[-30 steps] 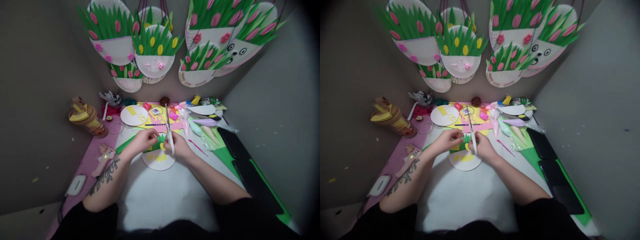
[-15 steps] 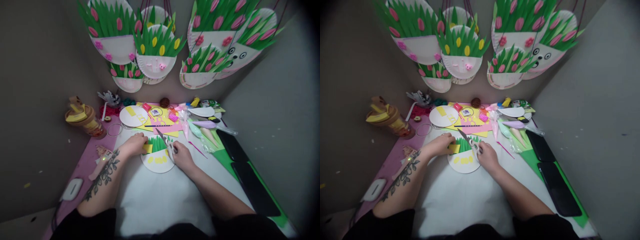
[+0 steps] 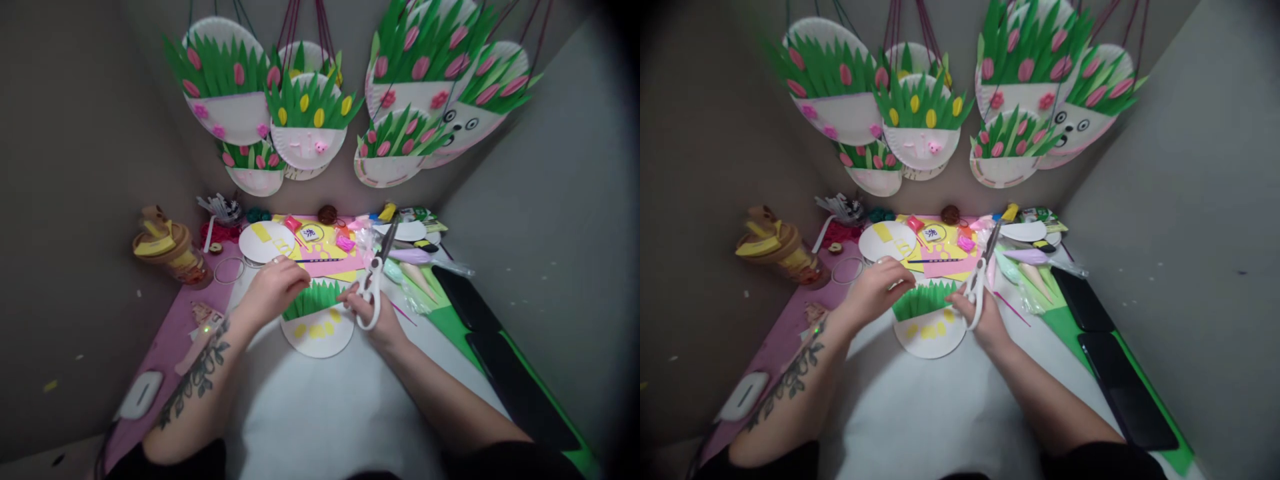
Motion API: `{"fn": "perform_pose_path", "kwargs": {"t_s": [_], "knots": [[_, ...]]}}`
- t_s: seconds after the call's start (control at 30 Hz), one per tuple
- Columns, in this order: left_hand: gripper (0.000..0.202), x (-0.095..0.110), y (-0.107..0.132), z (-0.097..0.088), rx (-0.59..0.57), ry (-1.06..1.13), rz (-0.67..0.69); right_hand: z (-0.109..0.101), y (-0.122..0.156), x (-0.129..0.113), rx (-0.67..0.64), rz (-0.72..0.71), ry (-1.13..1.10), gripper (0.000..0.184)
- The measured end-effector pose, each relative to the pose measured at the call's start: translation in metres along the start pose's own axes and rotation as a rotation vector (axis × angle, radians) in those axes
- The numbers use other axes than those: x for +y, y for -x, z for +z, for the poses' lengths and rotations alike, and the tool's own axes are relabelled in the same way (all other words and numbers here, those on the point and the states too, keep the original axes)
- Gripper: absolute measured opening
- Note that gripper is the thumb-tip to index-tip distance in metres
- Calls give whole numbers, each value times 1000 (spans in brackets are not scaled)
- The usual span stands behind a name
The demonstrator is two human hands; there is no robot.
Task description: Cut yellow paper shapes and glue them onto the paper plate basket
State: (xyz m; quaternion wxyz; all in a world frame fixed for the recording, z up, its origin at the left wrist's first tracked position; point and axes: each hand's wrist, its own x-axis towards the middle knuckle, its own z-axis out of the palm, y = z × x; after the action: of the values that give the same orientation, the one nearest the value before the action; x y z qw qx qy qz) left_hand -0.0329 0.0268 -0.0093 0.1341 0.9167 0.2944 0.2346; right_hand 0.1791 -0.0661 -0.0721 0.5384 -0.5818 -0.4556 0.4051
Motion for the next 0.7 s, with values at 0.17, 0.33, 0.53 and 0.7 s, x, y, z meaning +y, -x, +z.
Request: {"fn": "perform_pose_path", "kwargs": {"t_s": [0.17,0.33,0.53,0.7], "knots": [[21,20,14,9,516,-174,472,15,-3,-47,-157,32,-324,33],[26,18,20,9,587,-271,599,16,-4,-62,-145,-12,-344,37],[25,24,16,7,579,-302,561,7,-5,-62,-63,-53,-143,26],[31,27,8,24,576,-158,280,7,-8,-65,107,-84,40,23]]}}
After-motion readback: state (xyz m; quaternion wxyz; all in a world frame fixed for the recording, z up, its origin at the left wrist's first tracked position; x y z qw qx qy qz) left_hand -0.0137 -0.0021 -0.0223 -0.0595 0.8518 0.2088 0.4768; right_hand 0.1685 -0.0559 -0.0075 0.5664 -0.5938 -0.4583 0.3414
